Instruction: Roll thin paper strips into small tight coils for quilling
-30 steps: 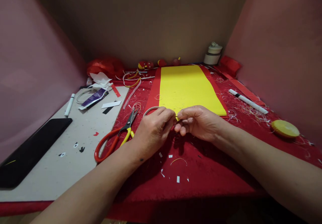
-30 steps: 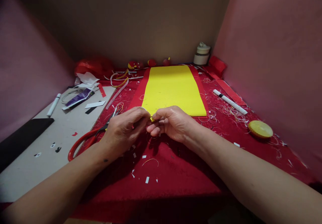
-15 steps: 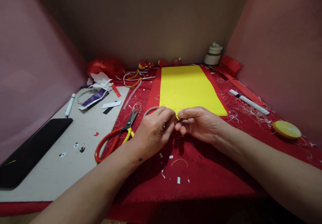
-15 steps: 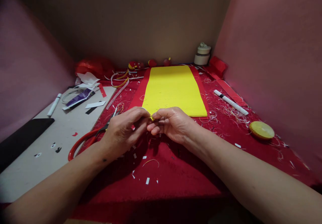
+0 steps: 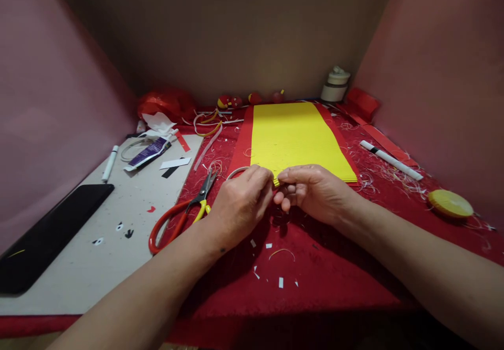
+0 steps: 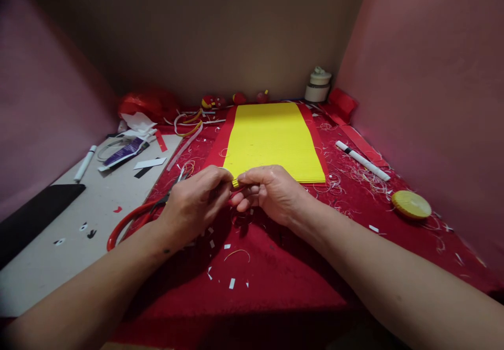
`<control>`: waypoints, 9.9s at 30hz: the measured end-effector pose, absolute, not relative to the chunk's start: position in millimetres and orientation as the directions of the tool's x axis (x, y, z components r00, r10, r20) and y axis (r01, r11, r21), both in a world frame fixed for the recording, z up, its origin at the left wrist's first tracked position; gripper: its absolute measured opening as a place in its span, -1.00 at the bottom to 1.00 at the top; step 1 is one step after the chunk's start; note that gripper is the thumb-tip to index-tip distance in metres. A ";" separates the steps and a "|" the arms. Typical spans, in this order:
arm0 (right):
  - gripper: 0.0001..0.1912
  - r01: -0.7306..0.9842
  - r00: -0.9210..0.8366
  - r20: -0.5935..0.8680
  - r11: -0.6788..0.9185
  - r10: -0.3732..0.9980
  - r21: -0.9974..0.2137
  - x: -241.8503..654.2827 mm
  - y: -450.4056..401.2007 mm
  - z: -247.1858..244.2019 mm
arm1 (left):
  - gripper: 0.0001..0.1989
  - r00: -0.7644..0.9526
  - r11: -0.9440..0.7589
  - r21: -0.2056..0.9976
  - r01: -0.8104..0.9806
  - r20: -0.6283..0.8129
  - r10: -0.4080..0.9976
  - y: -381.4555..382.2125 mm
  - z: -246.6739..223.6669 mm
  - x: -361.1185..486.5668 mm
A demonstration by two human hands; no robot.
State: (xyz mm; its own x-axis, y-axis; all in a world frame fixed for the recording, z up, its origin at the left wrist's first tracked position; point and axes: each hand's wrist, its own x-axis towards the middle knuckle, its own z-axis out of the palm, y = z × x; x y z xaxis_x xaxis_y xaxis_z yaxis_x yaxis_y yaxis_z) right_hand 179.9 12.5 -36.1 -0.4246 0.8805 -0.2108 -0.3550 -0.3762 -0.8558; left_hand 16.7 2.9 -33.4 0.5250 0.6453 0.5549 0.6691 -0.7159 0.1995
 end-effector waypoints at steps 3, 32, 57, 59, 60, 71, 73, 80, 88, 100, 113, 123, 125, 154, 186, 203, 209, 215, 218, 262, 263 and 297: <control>-0.96 -0.355 -0.406 -0.132 -0.289 0.904 -0.889 180.6 11.3 -37.1 | -0.92 0.432 -0.652 0.380 0.656 0.520 0.737 0.4 -27.0 17.6; -0.96 0.062 -0.334 0.122 0.151 0.935 -0.987 179.5 5.1 -33.2 | -0.90 0.347 -0.366 0.783 0.504 0.204 0.915 1.2 -17.5 12.2; -0.97 0.044 -0.324 0.071 0.090 0.943 -0.995 178.7 4.9 -34.5 | -0.91 0.357 -0.097 0.904 0.418 -0.065 0.932 -0.1 -12.4 16.4; -0.97 0.043 -0.326 0.061 0.079 0.943 -0.996 178.3 4.4 -33.9 | -0.91 0.364 -0.097 0.909 0.405 -0.063 0.929 0.4 -11.6 16.4; -0.97 0.035 -0.327 0.057 0.072 0.943 -0.997 178.0 4.3 -33.3 | -0.91 0.362 -0.112 0.908 0.403 -0.046 0.931 0.6 -11.4 16.2; -0.97 0.039 -0.332 0.051 0.068 0.942 -0.997 178.2 4.4 -35.0 | -0.90 0.364 -0.231 0.850 0.473 0.050 0.930 1.5 -17.0 16.0; -0.97 0.026 -0.326 0.082 0.096 0.942 -0.995 179.6 5.4 -34.8 | -0.89 0.369 -0.261 0.835 0.484 0.076 0.926 2.5 -13.0 14.2; -0.91 -0.081 -0.048 0.194 0.190 0.980 -0.978 194.1 23.5 -33.0 | -0.77 0.363 -0.353 0.374 0.858 0.045 0.931 10.3 -2.5 1.9; -0.88 -0.144 0.004 0.186 0.184 0.983 -0.972 193.8 25.8 -33.4 | -0.80 0.369 -0.378 0.186 0.907 0.082 0.926 6.1 -19.2 15.8; -0.81 -0.194 -0.056 0.127 0.114 0.990 -0.974 191.4 23.0 -41.5 | -0.69 0.024 -0.177 0.413 0.893 0.349 0.937 7.0 31.3 -46.9; -0.88 -0.089 -0.142 0.114 0.102 0.983 -0.991 183.2 12.5 -35.6 | -0.75 -0.171 0.170 0.023 0.985 0.134 0.976 50.6 7.6 -119.7; -0.89 -0.211 -0.255 0.167 0.114 0.952 -0.971 182.5 9.7 -37.2 | -0.90 0.289 -0.219 0.761 0.610 0.043 0.956 6.7 42.1 10.4; -0.88 -0.223 -0.263 0.181 0.123 0.948 -0.967 183.1 10.5 -37.9 | -0.92 0.311 -0.216 0.795 0.567 0.036 0.950 5.0 36.6 22.5; -0.91 -0.462 -0.524 0.087 -0.197 0.847 -0.865 183.8 13.4 -40.2 | -0.94 0.619 -0.798 -0.077 0.597 0.677 0.398 2.4 -18.6 12.9; -0.82 -0.363 -0.489 0.009 -0.194 0.872 -0.911 180.7 12.2 -43.0 | -0.92 0.450 -0.753 0.131 0.645 0.732 0.512 3.7 -26.6 16.3; -0.84 -0.286 -0.553 -0.082 -0.282 0.829 -0.916 186.5 15.3 -37.1 | -0.87 0.333 -0.488 0.760 0.429 0.369 0.868 5.2 -0.9 12.7; -0.83 -0.271 -0.568 -0.104 -0.305 0.816 -0.913 186.5 15.0 -36.1 | -0.90 0.355 -0.512 0.715 0.475 0.376 0.856 6.8 -2.4 12.0; -0.82 -0.289 -0.559 -0.093 -0.299 0.824 -0.909 185.2 15.6 -35.3 | -0.90 0.345 -0.523 0.672 0.524 0.395 0.852 5.9 -5.9 13.8; -0.81 -0.299 -0.547 -0.087 -0.291 0.832 -0.909 184.5 15.6 -35.7 | -0.91 0.336 -0.543 0.649 0.533 0.427 0.840 5.5 -9.0 14.8; -0.86 -0.224 -0.709 -0.134 -0.401 0.692 -0.888 193.7 20.8 -38.9 | -0.83 0.525 -0.169 0.929 0.330 -0.032 0.851 4.7 6.1 11.8; -0.86 -0.233 -0.714 -0.128 -0.405 0.688 -0.884 194.0 21.0 -39.0 | -0.82 0.523 -0.145 0.935 0.323 -0.049 0.851 5.0 5.8 11.3; -0.79 -0.305 -0.523 -0.084 -0.278 0.848 -0.911 188.8 18.8 -40.5 | -0.88 0.356 -0.307 0.867 0.392 0.164 0.920 4.6 2.6 16.5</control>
State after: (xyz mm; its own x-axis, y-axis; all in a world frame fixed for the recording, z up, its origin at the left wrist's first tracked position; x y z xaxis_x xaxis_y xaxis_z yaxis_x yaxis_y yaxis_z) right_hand 188.8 18.8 -40.5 -0.5230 0.8482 -0.0838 -0.3045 -0.2777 -0.9111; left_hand 16.5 4.6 2.6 0.3564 0.9198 0.1643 0.3920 -0.3068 0.8673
